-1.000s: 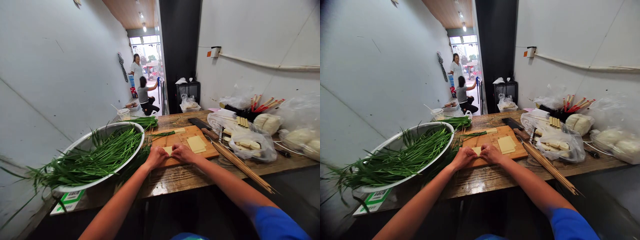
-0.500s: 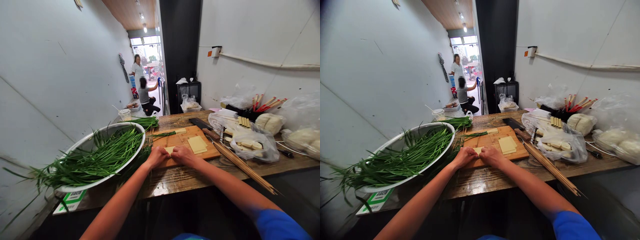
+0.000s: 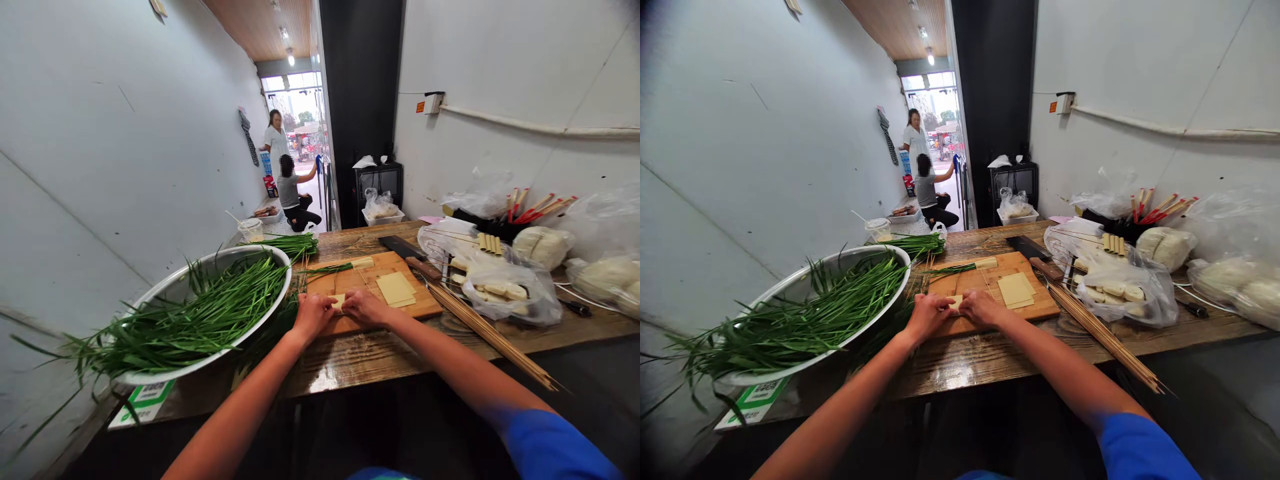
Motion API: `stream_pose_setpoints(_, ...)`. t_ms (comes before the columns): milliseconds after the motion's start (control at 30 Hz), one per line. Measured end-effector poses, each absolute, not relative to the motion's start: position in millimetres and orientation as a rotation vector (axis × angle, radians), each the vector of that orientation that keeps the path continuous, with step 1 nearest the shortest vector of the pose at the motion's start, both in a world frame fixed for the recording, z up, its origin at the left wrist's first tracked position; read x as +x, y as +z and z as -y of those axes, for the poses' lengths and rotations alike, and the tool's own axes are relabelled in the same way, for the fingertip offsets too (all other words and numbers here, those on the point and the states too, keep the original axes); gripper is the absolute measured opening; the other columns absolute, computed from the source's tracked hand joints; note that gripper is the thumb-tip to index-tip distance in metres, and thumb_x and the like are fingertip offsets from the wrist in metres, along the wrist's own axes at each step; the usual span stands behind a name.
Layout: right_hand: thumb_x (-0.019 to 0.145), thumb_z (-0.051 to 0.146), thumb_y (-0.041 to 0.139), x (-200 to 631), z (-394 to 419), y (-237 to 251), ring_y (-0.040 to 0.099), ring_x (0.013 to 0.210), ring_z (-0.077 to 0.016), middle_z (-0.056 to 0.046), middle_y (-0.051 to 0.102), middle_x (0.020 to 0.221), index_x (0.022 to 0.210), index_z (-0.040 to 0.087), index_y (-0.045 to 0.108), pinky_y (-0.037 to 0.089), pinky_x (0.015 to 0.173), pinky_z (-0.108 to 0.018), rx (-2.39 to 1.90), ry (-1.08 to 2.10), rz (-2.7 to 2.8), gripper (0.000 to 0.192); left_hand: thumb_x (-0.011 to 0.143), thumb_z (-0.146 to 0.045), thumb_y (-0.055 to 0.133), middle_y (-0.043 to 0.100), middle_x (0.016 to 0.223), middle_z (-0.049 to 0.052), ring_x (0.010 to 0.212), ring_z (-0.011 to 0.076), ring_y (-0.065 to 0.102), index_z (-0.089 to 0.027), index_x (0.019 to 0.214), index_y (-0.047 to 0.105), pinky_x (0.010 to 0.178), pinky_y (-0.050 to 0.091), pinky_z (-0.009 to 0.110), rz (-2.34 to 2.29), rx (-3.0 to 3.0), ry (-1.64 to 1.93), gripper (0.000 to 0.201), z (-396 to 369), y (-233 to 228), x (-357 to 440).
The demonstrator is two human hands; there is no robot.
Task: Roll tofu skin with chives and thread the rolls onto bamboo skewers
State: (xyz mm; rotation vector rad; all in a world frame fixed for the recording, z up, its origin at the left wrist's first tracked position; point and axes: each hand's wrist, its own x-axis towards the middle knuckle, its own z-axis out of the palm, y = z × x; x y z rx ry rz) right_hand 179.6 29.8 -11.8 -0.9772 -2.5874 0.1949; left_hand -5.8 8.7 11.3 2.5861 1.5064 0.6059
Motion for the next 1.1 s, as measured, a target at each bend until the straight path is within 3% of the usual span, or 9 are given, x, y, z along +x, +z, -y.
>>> stream_pose_setpoints(233, 0.083, 0.020, 0.055, 179.4, -41.3, -7.2, 0.053, 0.068, -0.0108, -0.003, 0.064, 0.077, 0.081, 0.016, 0.073, 0.034, 0.060, -0.019, -1.027, 0.416, 2.581, 0.018, 0.090, -0.021, 0.048, 0.064, 0.087, 0.002, 0.096, 0.0184, 0.050, -0.021, 0.095, 0.062, 0.088, 0.028, 0.036, -1.190, 3.165, 0.585, 0.015, 5.4, -9.0, -11.0)
stream_pose_setpoints(433, 0.080, 0.021, 0.058, 179.4, -42.8, -2.7, 0.055, 0.066, -0.0113, -0.003, 0.066, 0.076, 0.083, 0.016, 0.073, 0.035, 0.060, -0.019, -1.077, 0.474, 2.575, 0.017, 0.090, -0.026, 0.047, 0.064, 0.078, 0.000, 0.086, 0.0172, 0.050, -0.023, 0.085, 0.064, 0.079, 0.029, 0.034, -1.187, 3.021, 0.544, 0.018, -3.2, -8.3, -13.0)
stream_pose_setpoints(800, 0.088, 0.026, 0.048, 184.0, -13.3, -5.6, 0.049, 0.080, -0.0177, -0.006, 0.059, 0.079, 0.078, 0.016, 0.066, 0.035, 0.072, -0.030, -0.920, -0.313, 2.665, 0.023, 0.085, -0.026, 0.054, 0.064, 0.069, 0.000, 0.079, 0.0166, 0.048, -0.025, 0.068, 0.069, 0.075, 0.025, 0.034, -1.173, 2.912, 0.545, 0.023, -9.2, 9.9, -7.2)
stream_pose_setpoints(1100, 0.088, 0.021, 0.045, 175.2, -19.4, -2.5, 0.047, 0.082, -0.0190, -0.008, 0.059, 0.081, 0.078, 0.013, 0.066, 0.035, 0.069, -0.029, -0.970, -0.266, 2.813, 0.025, 0.086, -0.029, 0.053, 0.060, 0.074, 0.002, 0.080, 0.0179, 0.047, -0.024, 0.073, 0.070, 0.072, 0.027, 0.033, -1.420, 2.899, 0.488, 0.022, -0.4, 8.0, -4.0)
